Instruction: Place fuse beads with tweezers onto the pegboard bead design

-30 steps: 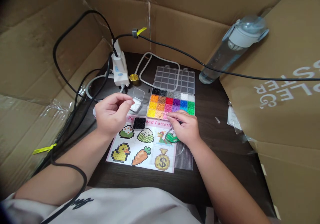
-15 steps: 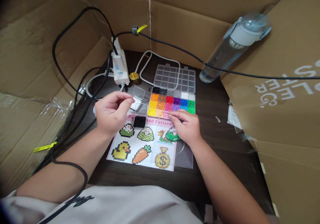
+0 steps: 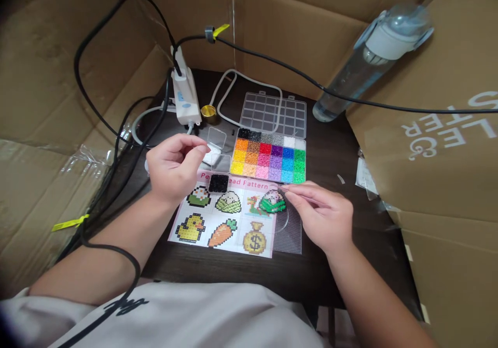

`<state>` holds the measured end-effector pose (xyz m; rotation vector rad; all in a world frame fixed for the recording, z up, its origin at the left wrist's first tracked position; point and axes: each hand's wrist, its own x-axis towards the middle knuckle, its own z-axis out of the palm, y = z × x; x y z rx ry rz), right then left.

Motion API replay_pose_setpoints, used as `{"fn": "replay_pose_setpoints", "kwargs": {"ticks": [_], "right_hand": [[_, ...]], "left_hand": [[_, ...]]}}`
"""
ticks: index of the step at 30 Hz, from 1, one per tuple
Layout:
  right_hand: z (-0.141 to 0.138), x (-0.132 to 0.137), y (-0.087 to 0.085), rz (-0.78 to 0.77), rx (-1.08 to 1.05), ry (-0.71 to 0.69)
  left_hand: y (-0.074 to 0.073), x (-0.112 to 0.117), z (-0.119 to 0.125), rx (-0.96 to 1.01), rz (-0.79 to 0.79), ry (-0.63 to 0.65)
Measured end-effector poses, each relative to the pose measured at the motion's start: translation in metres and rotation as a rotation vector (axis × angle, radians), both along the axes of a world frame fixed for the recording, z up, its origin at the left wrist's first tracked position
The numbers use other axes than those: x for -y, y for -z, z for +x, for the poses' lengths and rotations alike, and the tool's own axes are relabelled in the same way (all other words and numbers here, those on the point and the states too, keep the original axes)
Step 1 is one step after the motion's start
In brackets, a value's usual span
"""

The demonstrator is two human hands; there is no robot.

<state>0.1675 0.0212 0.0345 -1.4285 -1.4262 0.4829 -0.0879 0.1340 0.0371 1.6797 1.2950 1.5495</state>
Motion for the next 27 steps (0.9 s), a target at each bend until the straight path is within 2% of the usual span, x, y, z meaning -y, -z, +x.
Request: {"fn": "replay_pose_setpoints", "kwargs": {"ticks": [4,8,16,27], "right_hand": [[0.0,0.017,0.015,-0.029,-0.001,-0.056],[0.0,0.022,0.024,-0.01,0.004,-0.109],[0.005,0.017,0.03,-0.026,-0.024,-0.234],[0.005,0.017,0.031,-0.025,-0.03,-0.257]], "left_hand": [[0.001,0.0,0.001,0.002,-0.01,0.007],[0.001,0.002,0.003,-0.011,-0.031,0.005],[0.005,0.0,0.003,-0.019,0.002,0.011],[0.007,-0.001,0.004,-0.014,0.043,0.018]]}}
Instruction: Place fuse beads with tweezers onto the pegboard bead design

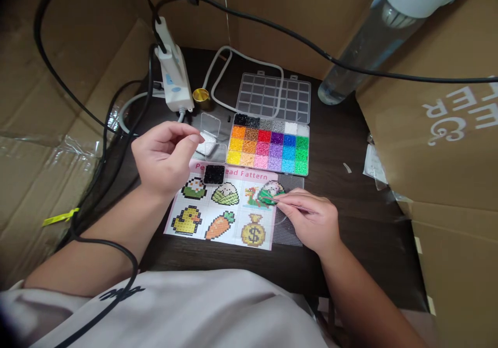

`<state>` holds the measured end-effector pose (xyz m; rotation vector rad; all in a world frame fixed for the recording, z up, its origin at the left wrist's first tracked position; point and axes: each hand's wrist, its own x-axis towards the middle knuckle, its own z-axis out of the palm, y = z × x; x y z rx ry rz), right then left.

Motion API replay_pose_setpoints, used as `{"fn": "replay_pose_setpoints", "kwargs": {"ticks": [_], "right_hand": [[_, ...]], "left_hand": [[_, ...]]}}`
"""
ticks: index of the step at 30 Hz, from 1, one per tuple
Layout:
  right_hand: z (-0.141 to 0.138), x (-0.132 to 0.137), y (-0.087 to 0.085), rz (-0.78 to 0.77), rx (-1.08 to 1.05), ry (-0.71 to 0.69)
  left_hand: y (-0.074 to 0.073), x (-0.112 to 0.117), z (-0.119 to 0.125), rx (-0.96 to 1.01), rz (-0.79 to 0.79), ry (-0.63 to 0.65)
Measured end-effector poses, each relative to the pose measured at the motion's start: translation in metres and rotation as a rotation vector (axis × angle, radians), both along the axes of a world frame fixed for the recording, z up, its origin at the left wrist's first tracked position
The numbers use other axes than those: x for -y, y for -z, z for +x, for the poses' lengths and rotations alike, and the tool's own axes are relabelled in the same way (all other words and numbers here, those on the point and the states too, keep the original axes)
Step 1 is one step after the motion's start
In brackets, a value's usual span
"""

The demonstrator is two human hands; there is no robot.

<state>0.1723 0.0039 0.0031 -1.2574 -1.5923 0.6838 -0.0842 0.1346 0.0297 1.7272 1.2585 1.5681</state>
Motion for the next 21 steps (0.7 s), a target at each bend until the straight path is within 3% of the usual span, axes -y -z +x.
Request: {"fn": "replay_pose_setpoints", "kwargs": {"ticks": [21], "right_hand": [[-0.0008,-0.0012,-0.0011,0.003,0.0,0.004]], "left_hand": [[0.0002,-0.0008,-0.0002,-0.001,0.012,0.001]]}}
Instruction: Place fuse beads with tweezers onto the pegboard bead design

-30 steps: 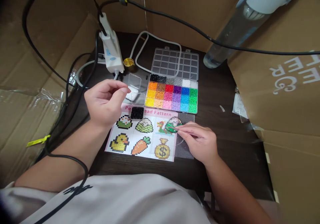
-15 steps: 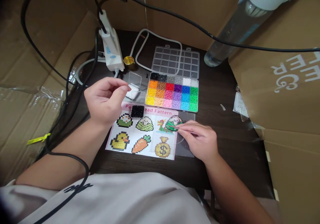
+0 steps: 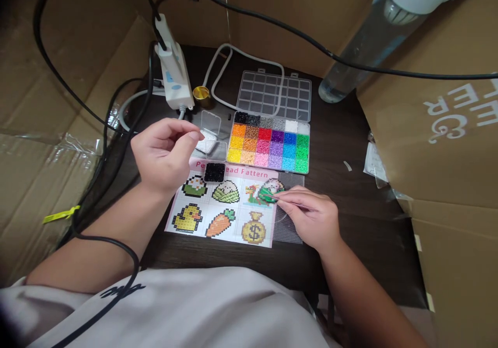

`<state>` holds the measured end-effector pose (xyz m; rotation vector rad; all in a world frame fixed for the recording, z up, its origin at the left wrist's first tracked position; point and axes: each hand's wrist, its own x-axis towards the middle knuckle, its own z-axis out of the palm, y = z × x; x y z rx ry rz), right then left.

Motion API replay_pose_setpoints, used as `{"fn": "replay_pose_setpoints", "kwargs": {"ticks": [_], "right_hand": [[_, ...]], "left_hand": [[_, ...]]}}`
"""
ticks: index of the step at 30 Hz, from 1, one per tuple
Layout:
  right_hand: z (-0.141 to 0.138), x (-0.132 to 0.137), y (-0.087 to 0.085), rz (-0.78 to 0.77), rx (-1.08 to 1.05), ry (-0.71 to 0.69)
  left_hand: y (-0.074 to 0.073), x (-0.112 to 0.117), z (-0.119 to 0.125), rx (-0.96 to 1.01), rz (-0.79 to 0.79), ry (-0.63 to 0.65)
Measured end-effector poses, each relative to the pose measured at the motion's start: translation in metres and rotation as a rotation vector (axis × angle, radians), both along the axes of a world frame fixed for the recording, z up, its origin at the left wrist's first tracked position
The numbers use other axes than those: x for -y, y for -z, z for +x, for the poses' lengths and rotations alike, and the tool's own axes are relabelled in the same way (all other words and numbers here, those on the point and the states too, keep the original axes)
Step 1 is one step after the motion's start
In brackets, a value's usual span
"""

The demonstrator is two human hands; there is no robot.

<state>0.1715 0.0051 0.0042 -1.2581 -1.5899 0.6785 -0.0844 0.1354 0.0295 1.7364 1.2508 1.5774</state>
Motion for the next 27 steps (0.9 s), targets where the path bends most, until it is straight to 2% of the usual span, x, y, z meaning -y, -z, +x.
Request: {"fn": "replay_pose_setpoints", "kwargs": {"ticks": [27], "right_hand": [[0.0004,0.001,-0.0014,-0.034,0.004,0.023]], "left_hand": [[-0.0015,0.0011,0.0004,0.006,-0.052,-0.002]]}}
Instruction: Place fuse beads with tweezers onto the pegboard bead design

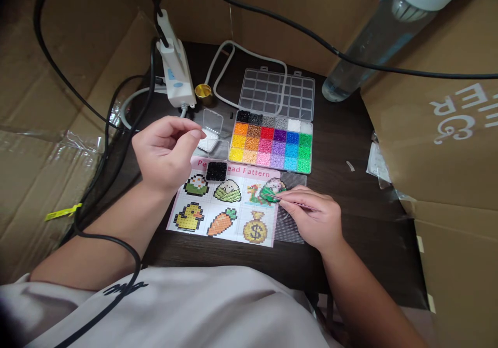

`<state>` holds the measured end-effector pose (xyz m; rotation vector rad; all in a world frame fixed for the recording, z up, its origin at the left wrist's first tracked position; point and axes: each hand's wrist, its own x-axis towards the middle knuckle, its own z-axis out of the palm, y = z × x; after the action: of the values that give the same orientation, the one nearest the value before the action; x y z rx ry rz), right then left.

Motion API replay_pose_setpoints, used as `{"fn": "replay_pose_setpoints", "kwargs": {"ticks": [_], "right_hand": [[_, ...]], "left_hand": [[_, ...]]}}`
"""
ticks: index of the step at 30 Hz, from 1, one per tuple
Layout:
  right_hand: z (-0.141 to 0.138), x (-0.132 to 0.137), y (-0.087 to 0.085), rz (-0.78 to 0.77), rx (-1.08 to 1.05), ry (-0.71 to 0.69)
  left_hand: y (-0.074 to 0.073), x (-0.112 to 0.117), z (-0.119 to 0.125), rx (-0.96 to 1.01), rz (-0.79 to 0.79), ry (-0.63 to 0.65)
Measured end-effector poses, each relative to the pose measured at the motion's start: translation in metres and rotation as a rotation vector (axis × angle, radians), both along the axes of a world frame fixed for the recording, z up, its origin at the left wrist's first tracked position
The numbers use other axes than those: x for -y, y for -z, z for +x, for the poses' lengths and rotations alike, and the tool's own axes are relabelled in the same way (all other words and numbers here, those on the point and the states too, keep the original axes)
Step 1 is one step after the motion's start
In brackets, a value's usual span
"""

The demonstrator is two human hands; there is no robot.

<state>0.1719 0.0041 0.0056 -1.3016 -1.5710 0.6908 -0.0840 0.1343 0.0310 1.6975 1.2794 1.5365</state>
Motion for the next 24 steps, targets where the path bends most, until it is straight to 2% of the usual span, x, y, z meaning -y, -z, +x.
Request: {"fn": "replay_pose_setpoints", "kwargs": {"ticks": [8,13,20,24], "right_hand": [[0.002,0.003,0.001,0.008,-0.042,0.018],[0.005,-0.001,-0.009,0.052,-0.047,0.026],[-0.012,-0.046,-0.035,0.11,0.019,0.051],[-0.032,-0.07,-0.033,0.1,0.053,0.06]], "left_hand": [[-0.003,0.0,-0.001,0.011,0.012,0.002],[-0.003,0.001,-0.004,0.012,0.017,-0.005],[-0.004,0.0,-0.007,-0.007,0.037,0.005],[-0.006,0.0,-0.007,-0.009,0.044,-0.002]]}}
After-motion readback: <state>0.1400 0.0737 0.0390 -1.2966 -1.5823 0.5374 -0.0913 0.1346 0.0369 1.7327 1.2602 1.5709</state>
